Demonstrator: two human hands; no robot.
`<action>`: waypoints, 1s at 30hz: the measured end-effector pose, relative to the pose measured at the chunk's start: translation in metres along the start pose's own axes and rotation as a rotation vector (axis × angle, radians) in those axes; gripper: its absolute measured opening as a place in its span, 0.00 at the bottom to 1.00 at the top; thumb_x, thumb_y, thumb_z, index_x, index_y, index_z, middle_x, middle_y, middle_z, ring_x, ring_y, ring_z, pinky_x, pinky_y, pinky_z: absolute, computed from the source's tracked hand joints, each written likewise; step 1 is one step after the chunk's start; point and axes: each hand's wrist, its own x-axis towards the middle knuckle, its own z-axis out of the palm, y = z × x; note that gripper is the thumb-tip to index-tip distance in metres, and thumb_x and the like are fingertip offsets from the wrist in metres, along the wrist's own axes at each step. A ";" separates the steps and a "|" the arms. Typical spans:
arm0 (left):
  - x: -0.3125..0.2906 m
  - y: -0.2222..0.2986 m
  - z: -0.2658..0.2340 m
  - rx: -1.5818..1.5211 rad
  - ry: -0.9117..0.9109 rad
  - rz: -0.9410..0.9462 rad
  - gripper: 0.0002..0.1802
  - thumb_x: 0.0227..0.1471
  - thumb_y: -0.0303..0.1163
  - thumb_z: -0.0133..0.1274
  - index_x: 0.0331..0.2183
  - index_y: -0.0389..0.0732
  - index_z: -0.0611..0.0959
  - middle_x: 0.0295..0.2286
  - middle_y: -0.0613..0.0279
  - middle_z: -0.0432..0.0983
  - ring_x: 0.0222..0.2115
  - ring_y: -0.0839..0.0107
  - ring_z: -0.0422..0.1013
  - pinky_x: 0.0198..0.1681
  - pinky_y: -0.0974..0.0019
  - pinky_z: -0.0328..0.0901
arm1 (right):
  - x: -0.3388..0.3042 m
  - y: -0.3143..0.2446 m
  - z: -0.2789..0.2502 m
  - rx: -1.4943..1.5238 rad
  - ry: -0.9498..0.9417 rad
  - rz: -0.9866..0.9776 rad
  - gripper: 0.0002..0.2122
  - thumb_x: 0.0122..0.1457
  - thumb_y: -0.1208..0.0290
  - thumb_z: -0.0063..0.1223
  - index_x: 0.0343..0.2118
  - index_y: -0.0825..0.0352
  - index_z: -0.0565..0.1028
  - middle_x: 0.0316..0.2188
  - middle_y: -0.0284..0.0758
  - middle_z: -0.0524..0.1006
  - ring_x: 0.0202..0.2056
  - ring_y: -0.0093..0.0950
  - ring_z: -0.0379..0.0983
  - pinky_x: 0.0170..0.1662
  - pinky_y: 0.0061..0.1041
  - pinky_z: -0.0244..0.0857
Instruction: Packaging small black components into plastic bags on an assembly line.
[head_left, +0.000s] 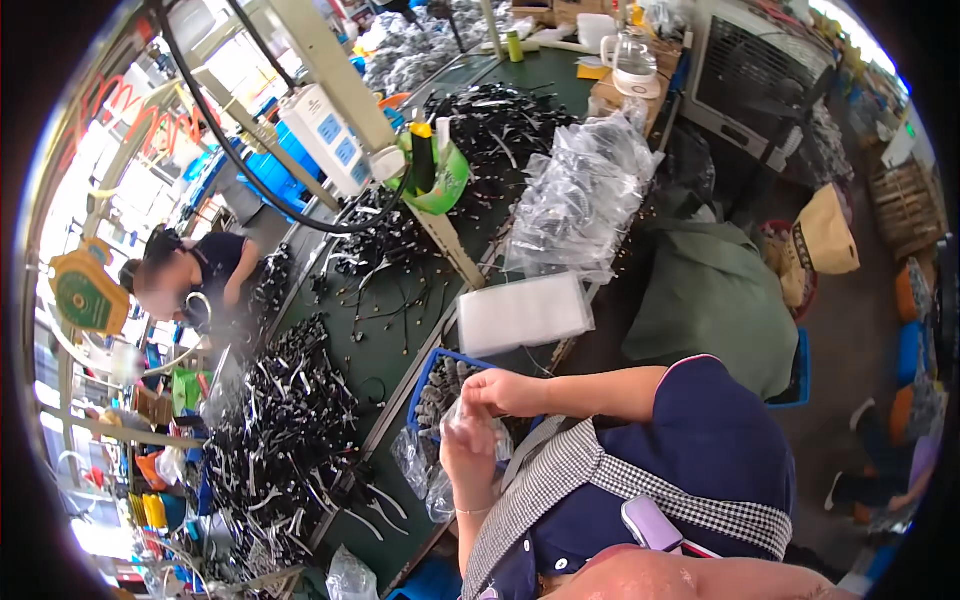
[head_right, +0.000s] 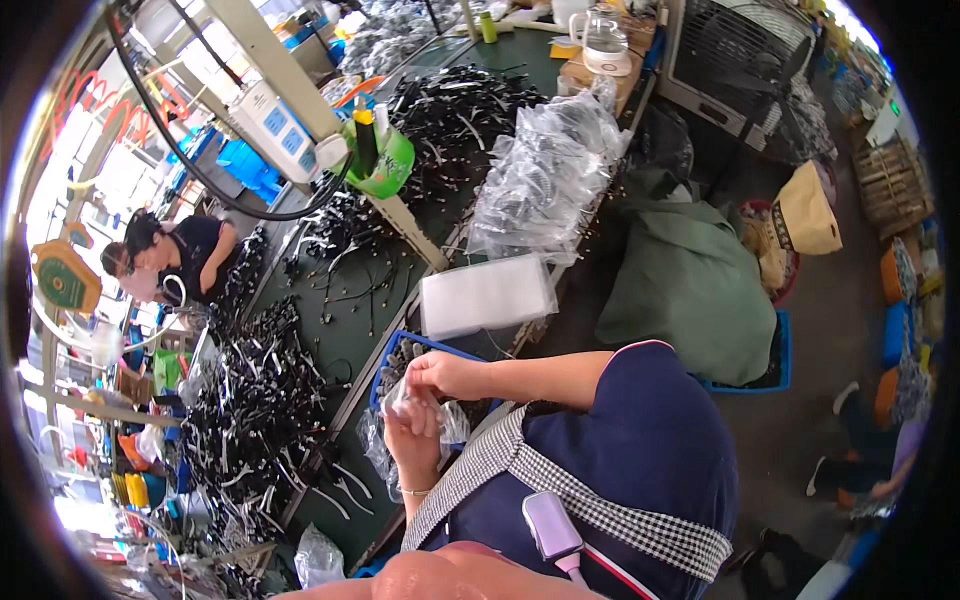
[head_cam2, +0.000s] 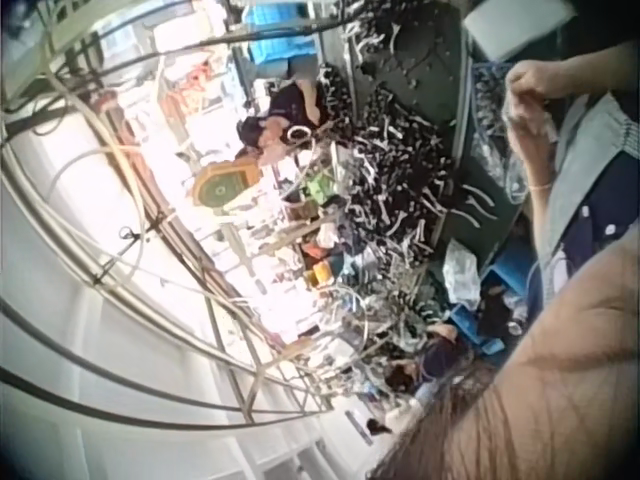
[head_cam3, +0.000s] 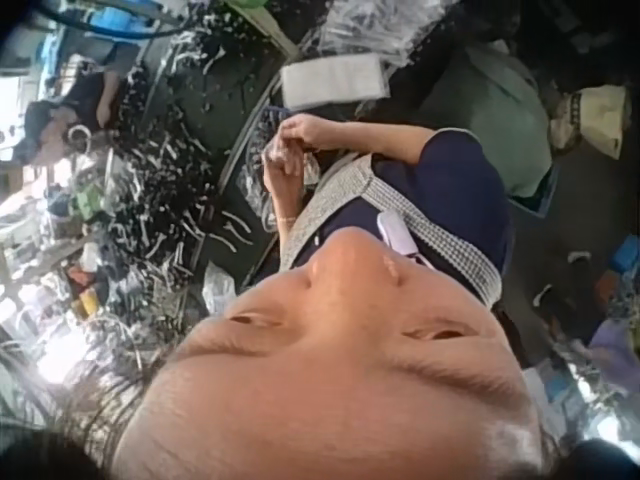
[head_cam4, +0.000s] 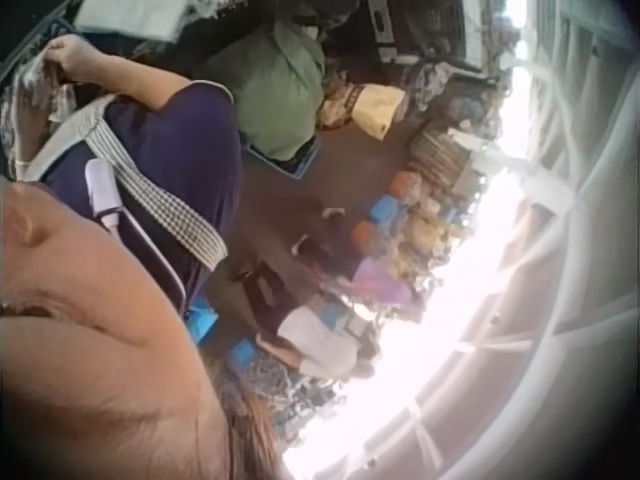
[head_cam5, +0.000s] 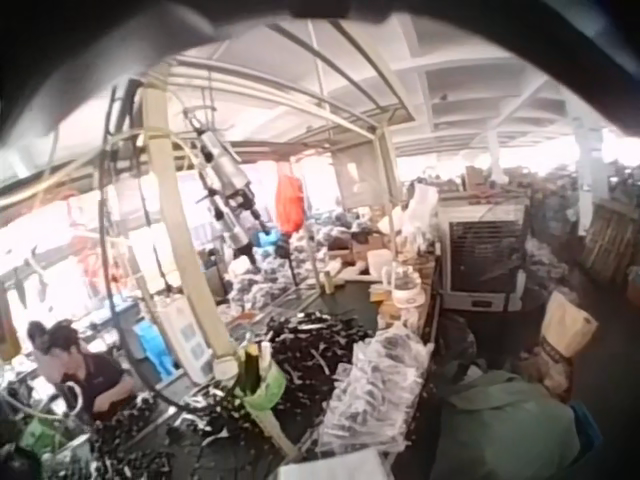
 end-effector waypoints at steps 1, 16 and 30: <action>-0.002 0.003 -0.013 -0.081 0.068 0.014 0.29 0.56 0.54 0.33 0.22 0.38 0.73 0.11 0.68 0.56 0.15 0.71 0.57 0.29 0.65 0.59 | 0.003 -0.001 -0.001 0.070 -0.028 0.036 0.08 0.61 0.69 0.42 0.28 0.67 0.70 0.25 0.29 0.71 0.29 0.20 0.68 0.34 0.21 0.63; -0.015 -0.007 -0.004 0.080 0.313 0.399 0.11 0.58 0.35 0.40 0.26 0.41 0.69 0.22 0.69 0.62 0.24 0.76 0.59 0.27 0.70 0.57 | 0.018 0.008 0.031 -0.196 0.009 0.054 0.08 0.61 0.68 0.44 0.29 0.66 0.70 0.23 0.24 0.69 0.27 0.13 0.64 0.28 0.15 0.61; -0.032 0.020 -0.023 -0.423 -0.009 0.398 0.30 0.46 0.55 0.52 0.40 0.39 0.69 0.50 0.53 0.60 0.56 0.48 0.50 0.56 0.39 0.47 | 0.031 0.028 0.001 -0.701 -0.056 0.041 0.10 0.58 0.68 0.44 0.28 0.71 0.72 0.24 0.33 0.73 0.24 0.24 0.67 0.29 0.24 0.62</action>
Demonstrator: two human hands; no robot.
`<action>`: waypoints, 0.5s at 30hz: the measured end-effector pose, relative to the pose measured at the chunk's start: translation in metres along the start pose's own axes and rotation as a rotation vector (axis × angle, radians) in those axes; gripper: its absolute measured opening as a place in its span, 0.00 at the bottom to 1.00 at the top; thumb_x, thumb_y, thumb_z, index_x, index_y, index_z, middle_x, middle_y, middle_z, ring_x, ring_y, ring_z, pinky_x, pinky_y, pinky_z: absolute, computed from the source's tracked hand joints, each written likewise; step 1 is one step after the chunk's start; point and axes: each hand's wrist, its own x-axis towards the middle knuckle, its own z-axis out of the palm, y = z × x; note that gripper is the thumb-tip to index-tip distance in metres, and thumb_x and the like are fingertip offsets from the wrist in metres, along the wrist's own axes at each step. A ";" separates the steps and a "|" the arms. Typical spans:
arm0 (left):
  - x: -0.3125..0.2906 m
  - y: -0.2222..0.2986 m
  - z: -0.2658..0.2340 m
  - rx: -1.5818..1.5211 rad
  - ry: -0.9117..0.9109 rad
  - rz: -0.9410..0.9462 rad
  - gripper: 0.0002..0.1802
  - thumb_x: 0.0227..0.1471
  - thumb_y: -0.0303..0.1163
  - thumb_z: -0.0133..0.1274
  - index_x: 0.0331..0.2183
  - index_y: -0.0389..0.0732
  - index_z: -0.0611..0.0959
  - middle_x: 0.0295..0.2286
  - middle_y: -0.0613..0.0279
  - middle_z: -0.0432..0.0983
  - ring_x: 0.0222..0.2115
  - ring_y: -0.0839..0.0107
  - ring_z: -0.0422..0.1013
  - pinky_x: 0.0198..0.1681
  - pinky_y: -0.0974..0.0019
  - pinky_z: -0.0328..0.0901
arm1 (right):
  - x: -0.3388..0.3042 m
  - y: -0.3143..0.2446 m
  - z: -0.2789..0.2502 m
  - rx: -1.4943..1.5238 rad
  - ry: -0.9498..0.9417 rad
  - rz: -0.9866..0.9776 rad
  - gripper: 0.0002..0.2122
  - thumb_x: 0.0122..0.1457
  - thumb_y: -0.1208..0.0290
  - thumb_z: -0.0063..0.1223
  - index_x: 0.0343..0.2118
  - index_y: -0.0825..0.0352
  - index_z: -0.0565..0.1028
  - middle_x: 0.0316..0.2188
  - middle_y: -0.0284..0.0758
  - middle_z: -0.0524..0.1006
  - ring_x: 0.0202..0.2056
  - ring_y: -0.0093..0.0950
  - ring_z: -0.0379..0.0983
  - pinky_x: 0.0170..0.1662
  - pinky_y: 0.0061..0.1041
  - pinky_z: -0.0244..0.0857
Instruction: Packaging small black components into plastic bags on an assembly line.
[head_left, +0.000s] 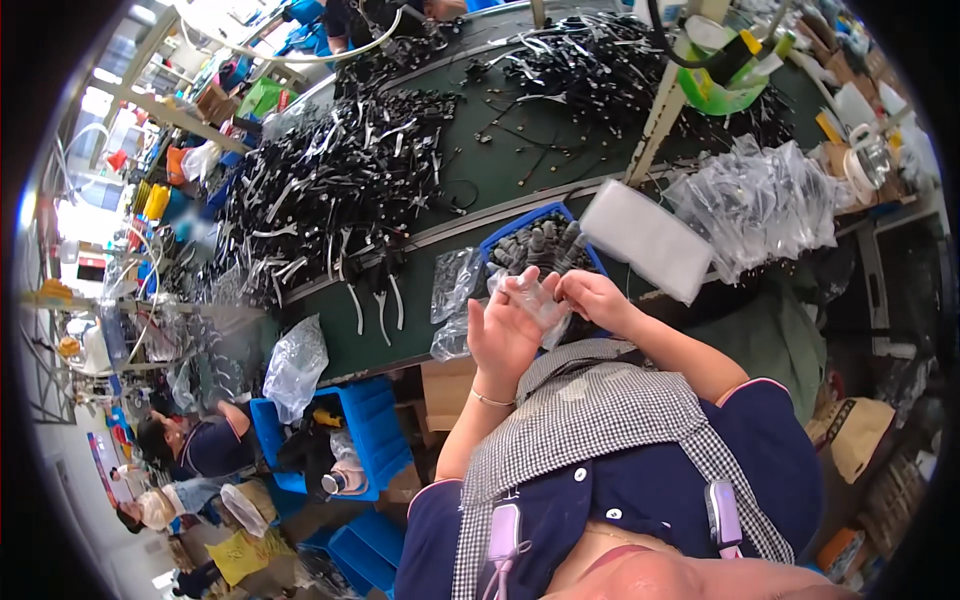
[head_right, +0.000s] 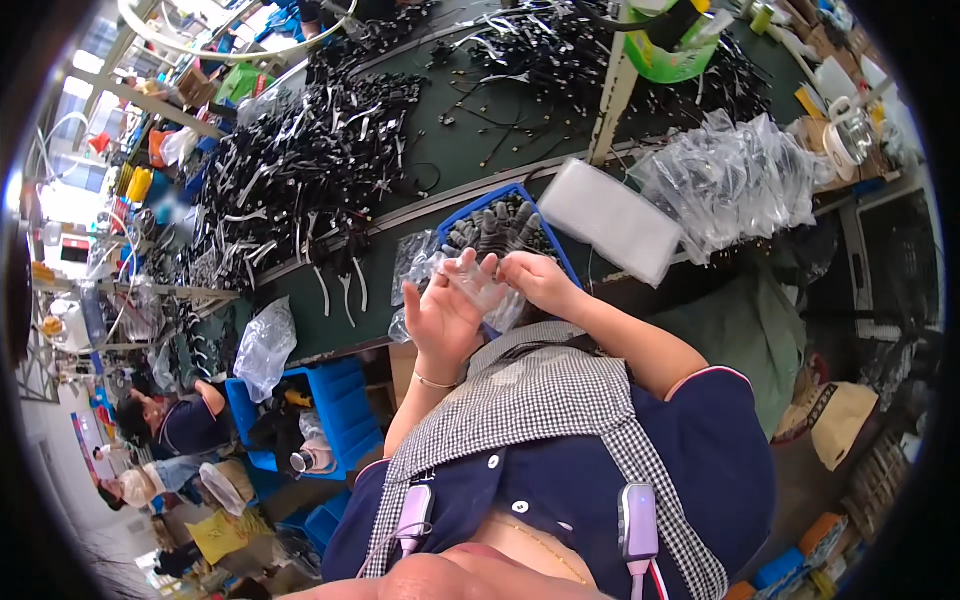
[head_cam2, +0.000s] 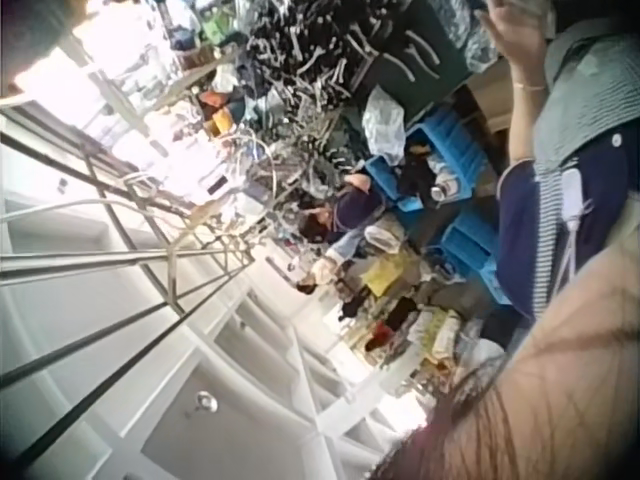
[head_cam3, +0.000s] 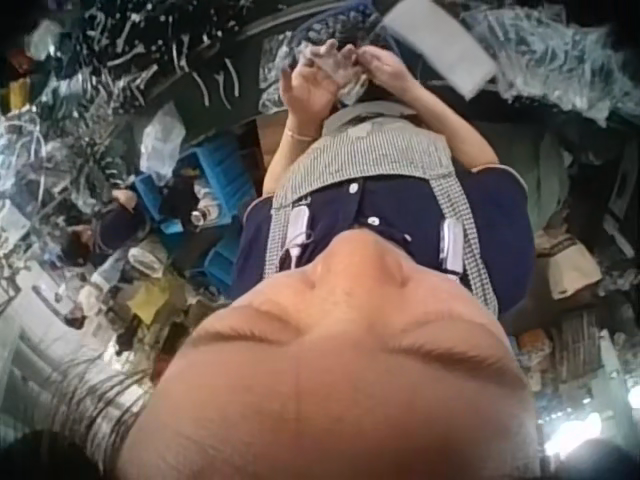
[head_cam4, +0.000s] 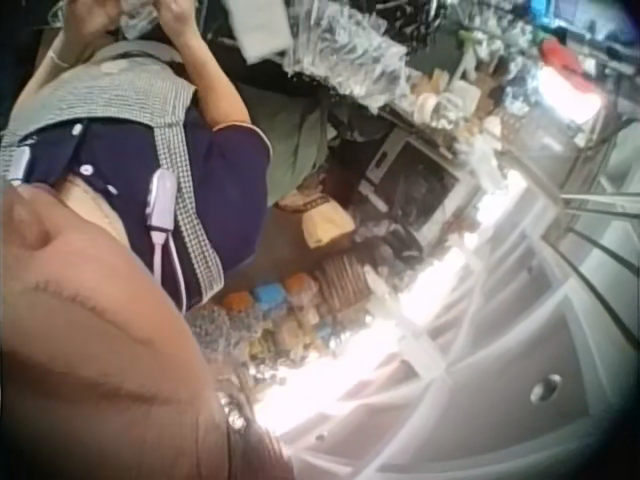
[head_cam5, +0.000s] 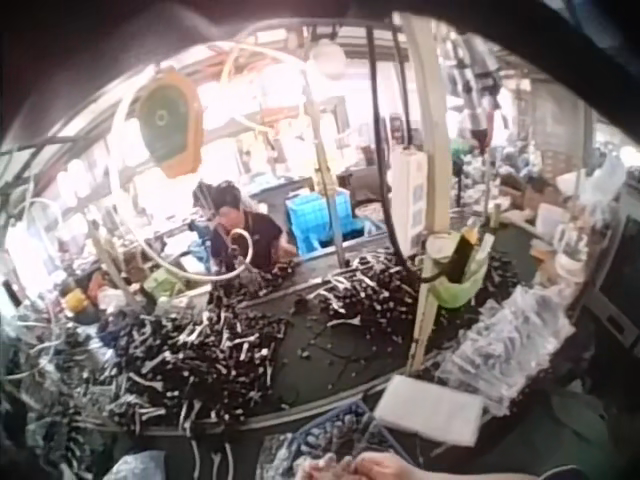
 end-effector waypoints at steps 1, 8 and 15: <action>0.000 0.000 -0.001 0.001 0.004 -0.001 0.30 0.46 0.55 0.52 0.40 0.39 0.69 0.50 0.52 0.60 0.56 0.48 0.50 0.56 0.39 0.47 | -0.002 -0.003 -0.002 -0.144 -0.037 -0.103 0.11 0.58 0.68 0.44 0.28 0.71 0.72 0.22 0.35 0.72 0.23 0.26 0.67 0.28 0.26 0.62; -0.009 0.008 -0.012 0.002 0.073 -0.030 0.29 0.49 0.54 0.50 0.41 0.38 0.69 0.50 0.50 0.60 0.56 0.47 0.51 0.56 0.42 0.50 | -0.001 -0.033 -0.005 -0.745 0.185 -0.425 0.13 0.55 0.69 0.48 0.18 0.70 0.65 0.18 0.42 0.67 0.23 0.43 0.65 0.25 0.34 0.59; -0.013 0.008 -0.016 0.053 0.042 -0.109 0.28 0.53 0.55 0.42 0.44 0.40 0.68 0.52 0.47 0.59 0.55 0.49 0.53 0.57 0.48 0.49 | 0.003 -0.042 0.002 -0.712 0.032 -0.508 0.07 0.53 0.72 0.47 0.23 0.70 0.70 0.21 0.41 0.69 0.27 0.43 0.67 0.32 0.34 0.63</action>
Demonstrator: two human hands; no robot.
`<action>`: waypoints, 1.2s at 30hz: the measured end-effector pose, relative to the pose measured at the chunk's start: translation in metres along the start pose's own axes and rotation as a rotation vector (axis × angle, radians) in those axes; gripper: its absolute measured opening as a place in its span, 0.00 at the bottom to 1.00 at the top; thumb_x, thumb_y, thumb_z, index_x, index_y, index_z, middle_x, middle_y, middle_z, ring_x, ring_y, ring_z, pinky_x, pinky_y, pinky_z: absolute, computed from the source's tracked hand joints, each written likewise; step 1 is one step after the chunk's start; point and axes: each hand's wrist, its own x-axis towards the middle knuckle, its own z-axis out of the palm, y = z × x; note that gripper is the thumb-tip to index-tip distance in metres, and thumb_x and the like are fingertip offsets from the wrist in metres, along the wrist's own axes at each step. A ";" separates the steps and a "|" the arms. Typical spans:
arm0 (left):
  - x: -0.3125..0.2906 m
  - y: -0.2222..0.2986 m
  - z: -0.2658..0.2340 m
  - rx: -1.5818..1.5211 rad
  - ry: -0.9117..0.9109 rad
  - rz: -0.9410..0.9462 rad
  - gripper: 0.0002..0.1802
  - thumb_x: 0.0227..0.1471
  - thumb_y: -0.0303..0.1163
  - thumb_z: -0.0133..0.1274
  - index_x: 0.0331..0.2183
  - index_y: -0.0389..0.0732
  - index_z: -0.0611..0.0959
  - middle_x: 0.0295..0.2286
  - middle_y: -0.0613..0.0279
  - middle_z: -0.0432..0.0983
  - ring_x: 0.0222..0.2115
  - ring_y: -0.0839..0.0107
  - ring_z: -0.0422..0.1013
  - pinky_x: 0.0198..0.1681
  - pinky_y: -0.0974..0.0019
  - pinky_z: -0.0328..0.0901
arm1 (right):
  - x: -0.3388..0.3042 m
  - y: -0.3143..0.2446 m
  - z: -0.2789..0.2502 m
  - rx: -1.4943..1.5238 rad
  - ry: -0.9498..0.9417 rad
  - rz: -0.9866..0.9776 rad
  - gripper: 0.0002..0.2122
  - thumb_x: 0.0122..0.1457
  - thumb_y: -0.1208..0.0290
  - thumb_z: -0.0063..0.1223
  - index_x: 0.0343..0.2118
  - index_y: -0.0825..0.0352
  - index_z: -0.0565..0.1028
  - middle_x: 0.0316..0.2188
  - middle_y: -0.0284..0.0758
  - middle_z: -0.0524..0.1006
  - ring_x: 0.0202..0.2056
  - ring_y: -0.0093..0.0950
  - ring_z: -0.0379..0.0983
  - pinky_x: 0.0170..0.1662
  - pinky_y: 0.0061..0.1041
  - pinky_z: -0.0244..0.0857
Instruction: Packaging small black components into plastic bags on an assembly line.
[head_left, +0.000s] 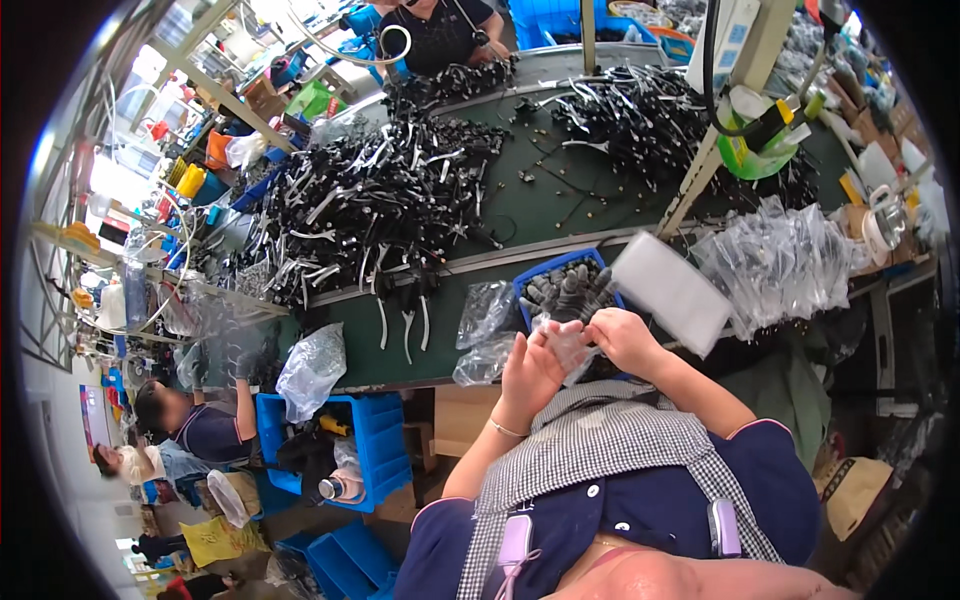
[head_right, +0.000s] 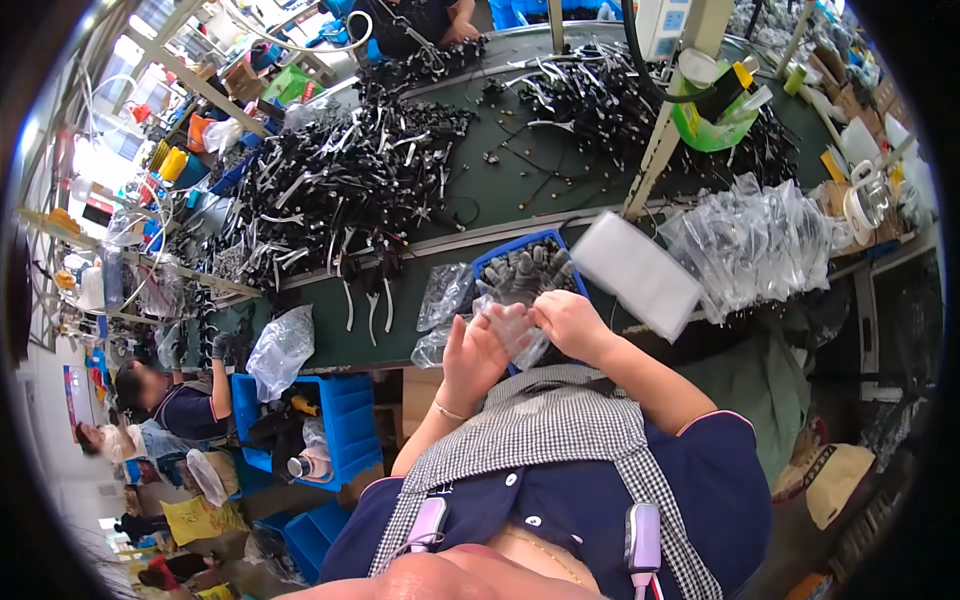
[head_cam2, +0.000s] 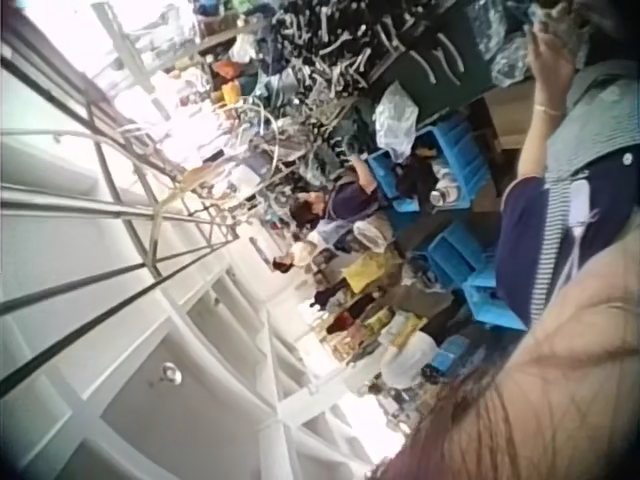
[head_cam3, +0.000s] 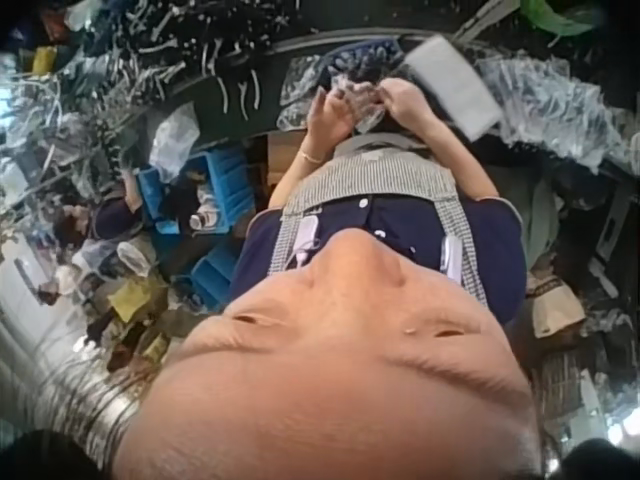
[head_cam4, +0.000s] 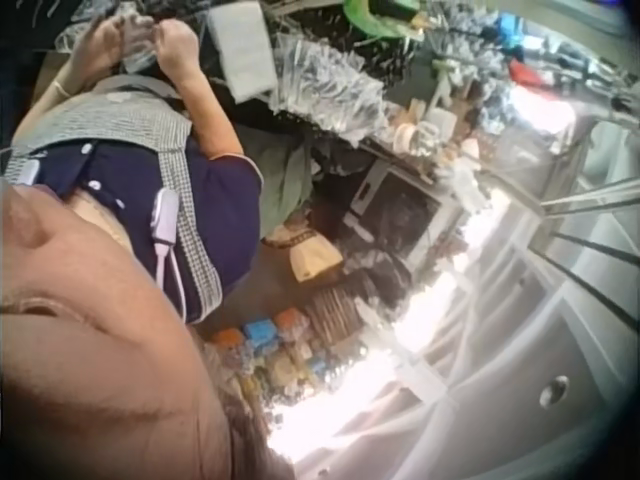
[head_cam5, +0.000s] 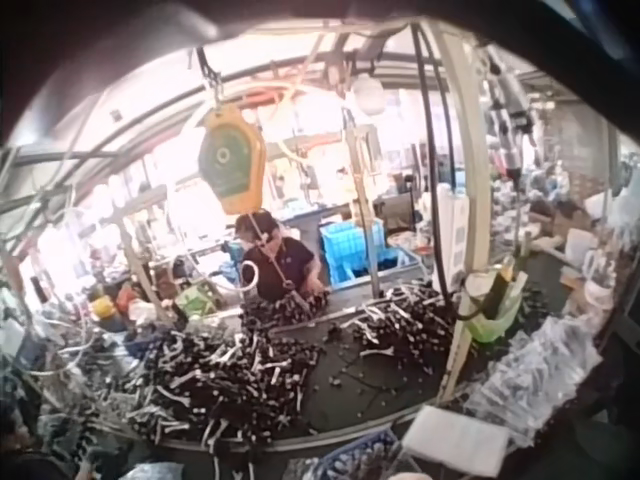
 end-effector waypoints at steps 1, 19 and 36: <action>0.000 0.002 0.000 -0.007 0.011 0.002 0.29 0.53 0.55 0.42 0.44 0.40 0.68 0.52 0.45 0.58 0.56 0.48 0.52 0.57 0.47 0.48 | 0.003 -0.003 -0.003 -0.101 0.014 -0.058 0.07 0.53 0.73 0.47 0.22 0.70 0.69 0.20 0.41 0.69 0.27 0.43 0.67 0.31 0.35 0.62; -0.006 0.011 -0.001 -0.026 -0.053 -0.043 0.32 0.54 0.55 0.40 0.50 0.40 0.67 0.55 0.41 0.52 0.57 0.46 0.50 0.58 0.48 0.48 | 0.006 -0.003 0.006 -0.233 0.067 -0.093 0.10 0.54 0.72 0.47 0.18 0.69 0.67 0.18 0.41 0.69 0.24 0.41 0.67 0.28 0.37 0.60; -0.007 0.008 -0.009 0.024 0.002 -0.101 0.33 0.55 0.52 0.41 0.52 0.37 0.62 0.54 0.43 0.56 0.56 0.52 0.54 0.57 0.52 0.51 | 0.012 -0.013 -0.006 -0.085 0.026 -0.068 0.06 0.51 0.73 0.50 0.23 0.69 0.68 0.21 0.39 0.68 0.27 0.39 0.66 0.31 0.34 0.61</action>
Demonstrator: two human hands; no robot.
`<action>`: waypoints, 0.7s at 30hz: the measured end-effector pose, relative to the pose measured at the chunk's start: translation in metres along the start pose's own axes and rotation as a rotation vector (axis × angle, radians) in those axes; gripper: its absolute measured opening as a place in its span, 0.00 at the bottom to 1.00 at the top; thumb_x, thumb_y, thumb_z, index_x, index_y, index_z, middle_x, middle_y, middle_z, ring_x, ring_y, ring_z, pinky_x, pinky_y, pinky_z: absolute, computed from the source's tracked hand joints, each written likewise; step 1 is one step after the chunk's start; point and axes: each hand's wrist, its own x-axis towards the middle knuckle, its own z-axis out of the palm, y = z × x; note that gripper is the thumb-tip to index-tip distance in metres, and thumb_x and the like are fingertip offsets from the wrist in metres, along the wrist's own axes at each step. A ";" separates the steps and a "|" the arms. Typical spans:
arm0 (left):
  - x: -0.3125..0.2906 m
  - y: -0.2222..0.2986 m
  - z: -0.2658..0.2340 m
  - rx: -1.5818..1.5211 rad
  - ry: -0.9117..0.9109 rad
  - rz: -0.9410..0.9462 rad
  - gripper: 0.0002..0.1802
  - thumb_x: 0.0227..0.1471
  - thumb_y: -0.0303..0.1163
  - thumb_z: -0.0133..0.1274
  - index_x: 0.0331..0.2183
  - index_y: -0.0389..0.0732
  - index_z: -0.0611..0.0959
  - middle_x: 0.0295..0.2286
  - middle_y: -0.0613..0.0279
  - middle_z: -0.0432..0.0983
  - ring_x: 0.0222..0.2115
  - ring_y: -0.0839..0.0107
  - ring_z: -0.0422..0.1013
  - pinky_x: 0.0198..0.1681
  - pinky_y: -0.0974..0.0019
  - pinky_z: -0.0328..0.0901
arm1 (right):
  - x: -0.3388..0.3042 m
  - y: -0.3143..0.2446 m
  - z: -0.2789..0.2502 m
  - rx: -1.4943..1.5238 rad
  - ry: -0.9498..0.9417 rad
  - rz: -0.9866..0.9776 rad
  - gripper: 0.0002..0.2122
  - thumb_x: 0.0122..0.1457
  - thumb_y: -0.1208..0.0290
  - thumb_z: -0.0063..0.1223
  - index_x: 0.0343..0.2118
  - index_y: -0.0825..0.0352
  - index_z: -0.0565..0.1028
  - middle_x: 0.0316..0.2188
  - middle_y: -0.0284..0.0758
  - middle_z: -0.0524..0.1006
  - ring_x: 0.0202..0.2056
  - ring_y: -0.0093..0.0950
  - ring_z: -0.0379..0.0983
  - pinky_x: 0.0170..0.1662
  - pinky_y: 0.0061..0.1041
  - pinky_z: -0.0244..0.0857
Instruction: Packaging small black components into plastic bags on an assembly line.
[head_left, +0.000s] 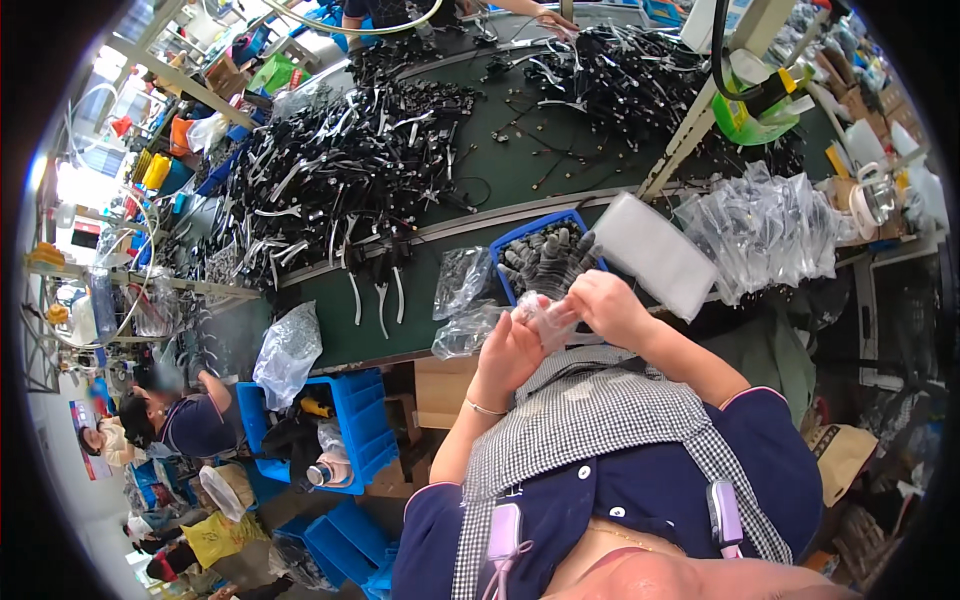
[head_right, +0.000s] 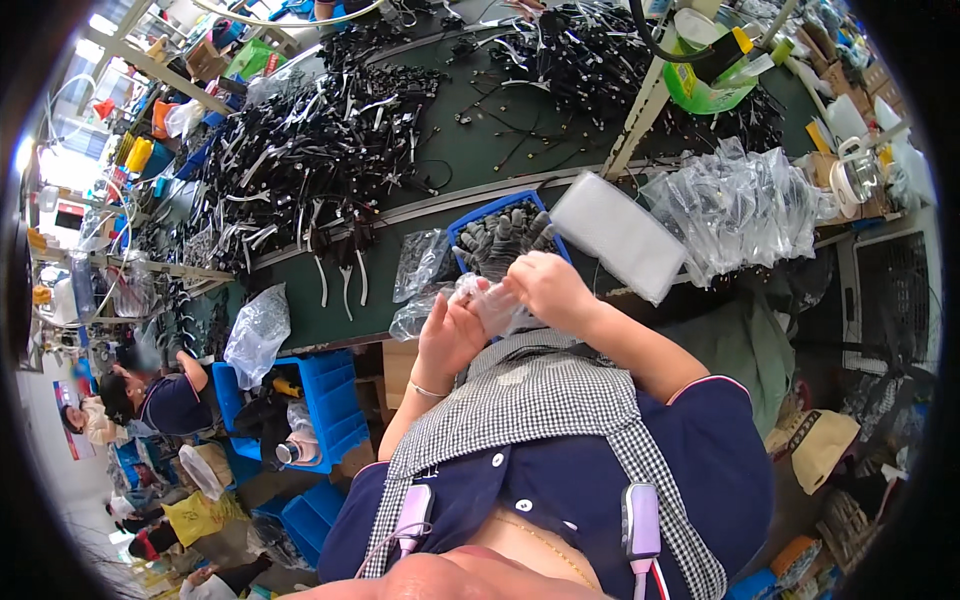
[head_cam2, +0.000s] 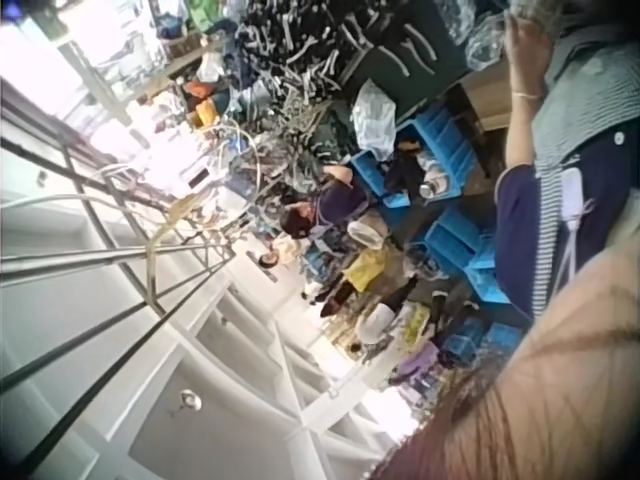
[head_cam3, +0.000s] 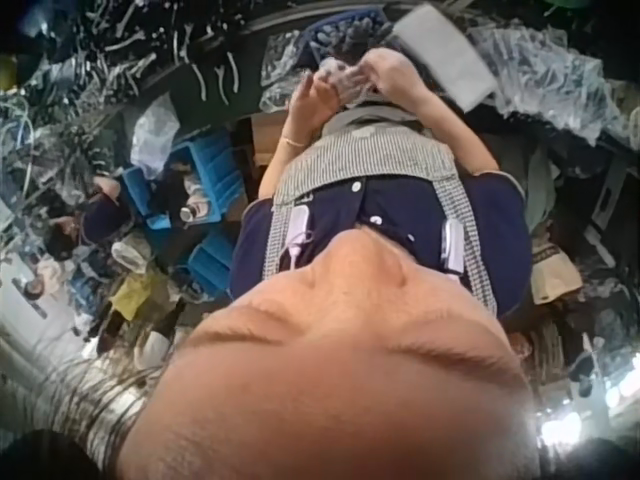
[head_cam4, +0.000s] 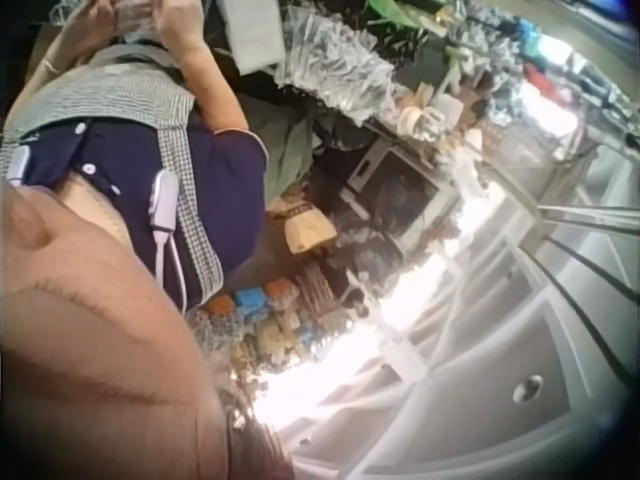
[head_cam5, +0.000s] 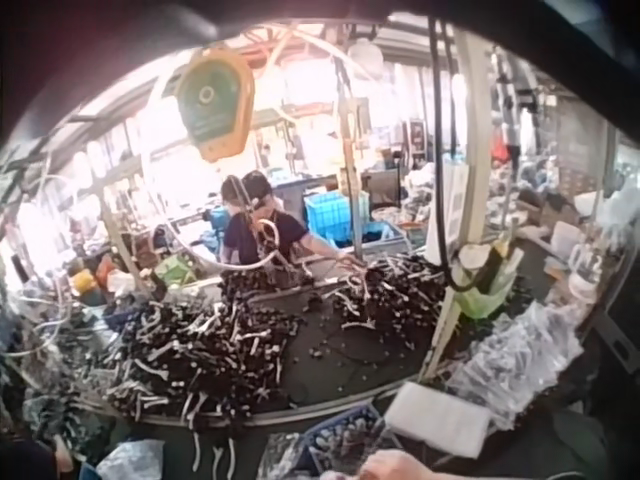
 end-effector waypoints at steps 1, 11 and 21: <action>-0.002 -0.001 -0.005 -0.023 0.007 -0.013 0.33 0.55 0.52 0.41 0.52 0.37 0.61 0.54 0.42 0.57 0.56 0.52 0.54 0.58 0.52 0.51 | -0.002 -0.001 0.003 -0.017 -0.031 -0.026 0.06 0.50 0.74 0.50 0.21 0.69 0.67 0.20 0.39 0.68 0.26 0.39 0.66 0.30 0.34 0.61; -0.056 -0.008 -0.099 -0.100 0.365 0.121 0.23 0.57 0.41 0.40 0.48 0.34 0.68 0.49 0.44 0.64 0.51 0.54 0.61 0.55 0.55 0.57 | -0.029 0.021 0.031 -0.088 0.049 0.028 0.08 0.51 0.78 0.48 0.18 0.70 0.64 0.18 0.41 0.66 0.24 0.41 0.65 0.29 0.35 0.59; -0.013 -0.015 -0.069 2.035 0.109 0.451 0.21 0.34 0.32 0.61 0.35 0.37 0.77 0.38 0.52 0.69 0.43 0.54 0.65 0.46 0.57 0.63 | -0.052 0.066 0.065 -0.236 -0.109 0.282 0.08 0.53 0.71 0.49 0.20 0.68 0.68 0.21 0.41 0.70 0.26 0.40 0.69 0.30 0.36 0.62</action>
